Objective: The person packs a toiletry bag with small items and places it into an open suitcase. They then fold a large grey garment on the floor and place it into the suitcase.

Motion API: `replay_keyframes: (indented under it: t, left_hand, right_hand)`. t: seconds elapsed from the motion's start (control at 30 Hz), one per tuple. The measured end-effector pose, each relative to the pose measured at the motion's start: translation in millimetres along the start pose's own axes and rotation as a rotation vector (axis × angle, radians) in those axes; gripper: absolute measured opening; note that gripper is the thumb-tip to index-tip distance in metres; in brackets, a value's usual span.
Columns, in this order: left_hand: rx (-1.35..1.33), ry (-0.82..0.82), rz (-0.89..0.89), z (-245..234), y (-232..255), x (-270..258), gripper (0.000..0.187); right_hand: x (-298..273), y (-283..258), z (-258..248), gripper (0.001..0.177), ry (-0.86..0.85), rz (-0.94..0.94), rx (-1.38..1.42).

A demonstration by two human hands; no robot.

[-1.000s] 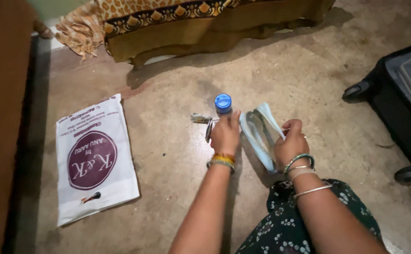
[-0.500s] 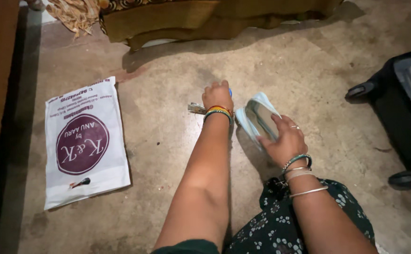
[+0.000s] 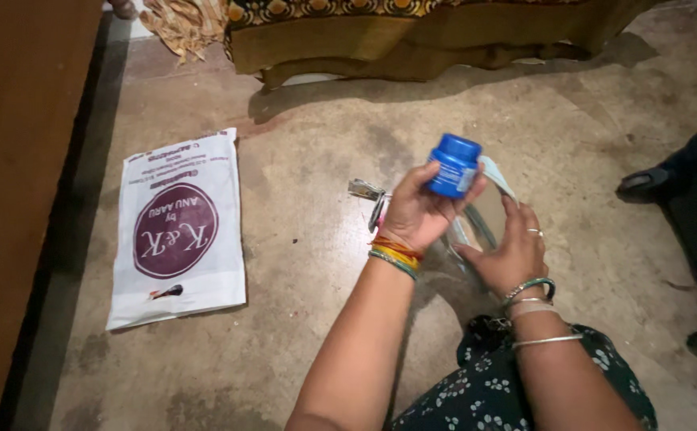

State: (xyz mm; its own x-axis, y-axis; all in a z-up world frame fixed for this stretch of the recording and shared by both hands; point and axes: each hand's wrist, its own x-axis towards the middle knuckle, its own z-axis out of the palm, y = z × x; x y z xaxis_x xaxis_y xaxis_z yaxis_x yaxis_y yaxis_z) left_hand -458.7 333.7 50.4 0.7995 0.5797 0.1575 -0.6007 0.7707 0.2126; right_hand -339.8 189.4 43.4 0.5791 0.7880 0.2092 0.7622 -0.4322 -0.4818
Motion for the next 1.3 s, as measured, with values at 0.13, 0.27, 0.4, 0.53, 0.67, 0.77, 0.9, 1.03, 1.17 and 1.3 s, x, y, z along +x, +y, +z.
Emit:
replay_keyframes:
  t: [0.13,0.27,0.4,0.53,0.67,0.77,0.9,1.03,1.17,1.3]
  left_hand:
    - [0.112,0.139,-0.152,4.1,-13.3,-6.2,0.052]
    - [0.364,0.174,-0.168,-4.8,-23.1,-14.9,0.054]
    - [0.481,0.213,-0.084,-17.2,-24.8,-17.7,0.065]
    - [0.718,0.181,0.051,-34.1,-34.0,-13.4,0.077]
    - [1.231,-0.024,0.437,-59.0,-15.6,-2.3,0.085]
    - [1.228,0.427,0.482,-87.2,51.6,2.4,0.047]
    - [1.749,0.781,0.352,-105.5,104.9,-4.8,0.036]
    - [2.330,0.725,0.227,-114.8,90.8,-3.9,0.051]
    - [2.597,0.575,0.149,-130.9,84.5,3.3,0.044]
    - [2.814,0.391,0.150,-143.5,89.6,-0.3,0.018]
  right_hand:
    - [2.8,-1.6,5.6,0.119,0.073,-0.054,0.016]
    - [-0.5,-2.5,3.0,0.121,0.110,-0.098,-0.013]
    - [-1.8,-8.0,-5.2,0.122,0.097,-0.072,-0.011]
    - [-1.6,-14.6,-8.0,0.127,0.053,-0.042,0.012]
    - [0.3,-7.5,-4.7,0.124,0.050,-0.027,0.008]
    - [-2.1,9.0,3.0,0.097,0.116,-0.038,0.022]
    - [3.4,12.9,17.1,0.061,0.165,-0.066,0.083]
    - [1.2,12.2,17.1,0.080,0.104,-0.082,0.067]
    - [0.3,-0.4,7.1,0.103,-0.093,0.061,-0.029]
    - [-2.1,-9.6,-1.7,0.116,-0.203,0.141,-0.108]
